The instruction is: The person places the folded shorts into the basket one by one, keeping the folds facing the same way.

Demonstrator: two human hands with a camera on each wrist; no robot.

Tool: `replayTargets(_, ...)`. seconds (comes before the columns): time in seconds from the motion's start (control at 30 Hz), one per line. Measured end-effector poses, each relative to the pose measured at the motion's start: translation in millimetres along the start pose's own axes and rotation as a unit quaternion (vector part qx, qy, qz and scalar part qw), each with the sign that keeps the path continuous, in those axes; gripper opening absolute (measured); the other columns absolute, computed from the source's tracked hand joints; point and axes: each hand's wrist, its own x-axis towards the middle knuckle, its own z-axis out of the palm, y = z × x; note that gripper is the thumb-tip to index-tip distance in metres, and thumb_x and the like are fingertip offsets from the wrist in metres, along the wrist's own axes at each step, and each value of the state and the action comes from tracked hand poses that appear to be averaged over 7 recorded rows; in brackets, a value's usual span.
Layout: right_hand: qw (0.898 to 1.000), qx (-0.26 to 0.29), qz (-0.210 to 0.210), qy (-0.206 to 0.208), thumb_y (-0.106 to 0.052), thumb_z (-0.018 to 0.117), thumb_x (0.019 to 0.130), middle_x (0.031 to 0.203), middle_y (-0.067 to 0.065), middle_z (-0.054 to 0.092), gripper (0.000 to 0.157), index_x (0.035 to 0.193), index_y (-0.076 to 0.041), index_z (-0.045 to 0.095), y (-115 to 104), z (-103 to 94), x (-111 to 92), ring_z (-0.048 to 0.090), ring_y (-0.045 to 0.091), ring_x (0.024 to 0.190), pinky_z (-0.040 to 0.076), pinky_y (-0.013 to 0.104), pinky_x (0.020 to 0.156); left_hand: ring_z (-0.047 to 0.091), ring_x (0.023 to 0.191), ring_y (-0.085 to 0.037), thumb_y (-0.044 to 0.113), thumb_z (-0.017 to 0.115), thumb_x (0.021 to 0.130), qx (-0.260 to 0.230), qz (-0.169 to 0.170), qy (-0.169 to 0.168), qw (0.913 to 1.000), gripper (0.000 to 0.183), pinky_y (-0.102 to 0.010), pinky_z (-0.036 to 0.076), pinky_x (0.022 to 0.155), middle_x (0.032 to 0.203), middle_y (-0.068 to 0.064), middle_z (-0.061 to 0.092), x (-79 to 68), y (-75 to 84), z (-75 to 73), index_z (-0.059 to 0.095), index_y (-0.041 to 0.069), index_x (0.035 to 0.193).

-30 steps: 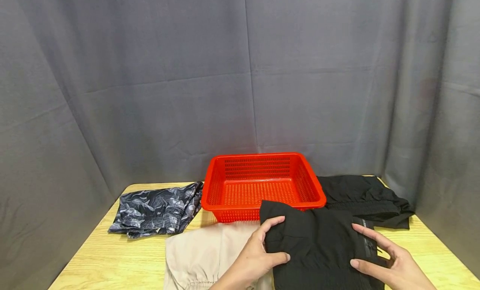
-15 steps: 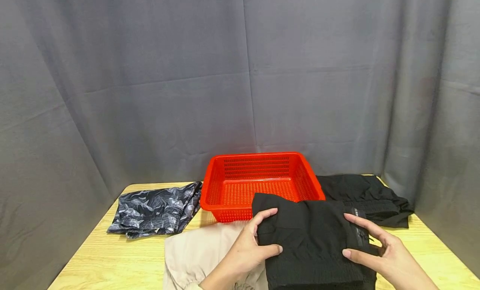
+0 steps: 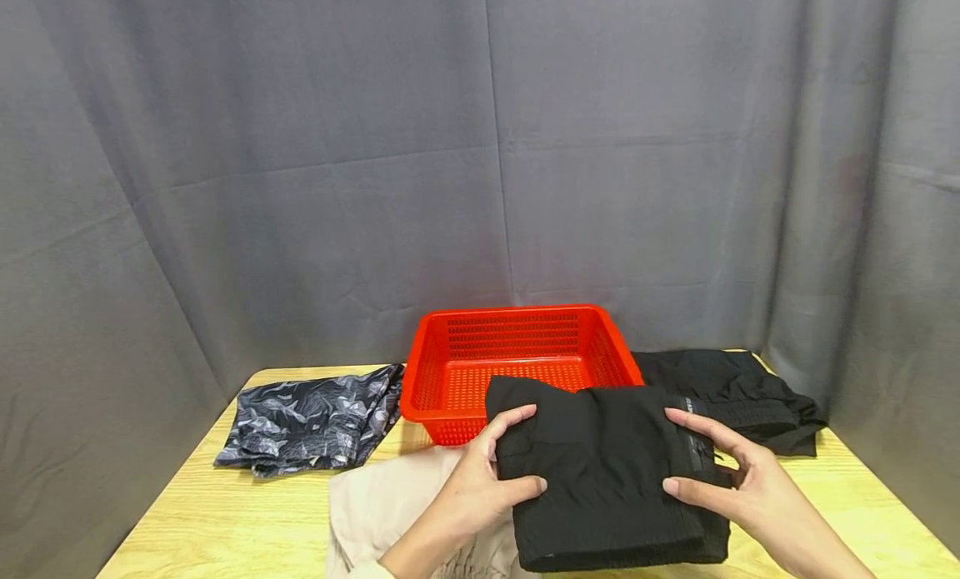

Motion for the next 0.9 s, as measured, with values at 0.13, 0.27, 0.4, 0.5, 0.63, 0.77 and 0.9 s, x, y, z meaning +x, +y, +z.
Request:
replayTargets(0.13,0.999,0.021,-0.025,-0.003,-0.025,0.077,0.084,0.145,0.001,0.041,0.066,0.143,-0.029,0.048,-6.8,3.0,6.3,0.050,0.011,0.113,0.051,0.030,0.078,0.061,0.107,-0.026,-0.011,0.065,0.077,-0.005,0.001,0.003,1.0000,0.074,-0.035,0.050,0.089,0.123,-0.014,0.058,1.4,5.6,-4.4,0.043,0.013,0.143)
replayTargets(0.27,0.999,0.025,-0.046,-0.001,-0.023,0.078,0.083,0.145,0.004,0.042,0.066,0.142,-0.026,0.049,-11.0,4.2,13.0,0.055,0.016,0.109,0.051,0.031,0.078,0.061,0.106,-0.027,-0.010,0.065,0.077,0.000,0.006,0.003,1.0000,0.074,-0.036,0.051,0.088,0.122,-0.014,0.058,3.5,10.3,-9.5,0.041,0.011,0.144)
replayTargets(0.4,0.997,0.033,-0.067,0.002,-0.020,0.078,0.083,0.143,0.005,0.043,0.066,0.142,-0.024,0.049,-13.5,6.2,20.2,0.056,0.017,0.108,0.050,0.029,0.080,0.062,0.104,-0.027,-0.010,0.065,0.078,0.012,0.008,0.008,0.9999,0.073,-0.036,0.052,0.086,0.122,-0.015,0.058,5.9,14.3,-15.3,0.042,0.011,0.144)
replayTargets(0.5,0.996,0.054,-0.071,-0.004,-0.018,0.078,0.082,0.140,0.007,0.046,0.067,0.142,-0.022,0.049,-15.1,8.9,25.5,0.058,0.019,0.106,0.051,0.030,0.080,0.062,0.103,-0.027,-0.010,0.065,0.077,0.020,0.009,0.013,0.9997,0.073,-0.036,0.052,0.086,0.122,-0.016,0.057,7.1,16.3,-19.6,0.042,0.011,0.144)
replayTargets(0.63,0.996,0.063,-0.069,-0.007,-0.017,0.079,0.082,0.141,0.007,0.045,0.068,0.143,-0.022,0.049,-16.9,11.5,31.0,0.058,0.026,0.106,0.051,0.031,0.080,0.062,0.104,-0.027,-0.009,0.066,0.077,0.035,0.015,0.020,0.9991,0.074,-0.036,0.051,0.087,0.122,-0.015,0.058,8.6,18.8,-24.0,0.043,0.012,0.144)
replayTargets(0.77,0.996,0.052,-0.071,-0.001,-0.019,0.079,0.082,0.143,0.006,0.043,0.069,0.143,-0.023,0.049,-18.3,14.2,36.4,0.056,0.028,0.107,0.050,0.031,0.081,0.062,0.105,-0.028,-0.009,0.066,0.077,0.036,0.014,0.027,0.9989,0.074,-0.037,0.051,0.088,0.123,-0.016,0.058,10.6,19.8,-28.6,0.043,0.012,0.144)
replayTargets(0.9,0.996,0.057,-0.074,0.000,-0.019,0.079,0.081,0.142,0.006,0.045,0.069,0.143,-0.023,0.049,-19.7,17.8,42.2,0.055,0.029,0.108,0.050,0.031,0.082,0.060,0.107,-0.028,-0.010,0.066,0.077,0.022,0.009,0.034,0.9991,0.074,-0.036,0.050,0.090,0.124,-0.017,0.057,13.9,18.6,-33.8,0.043,0.011,0.143)
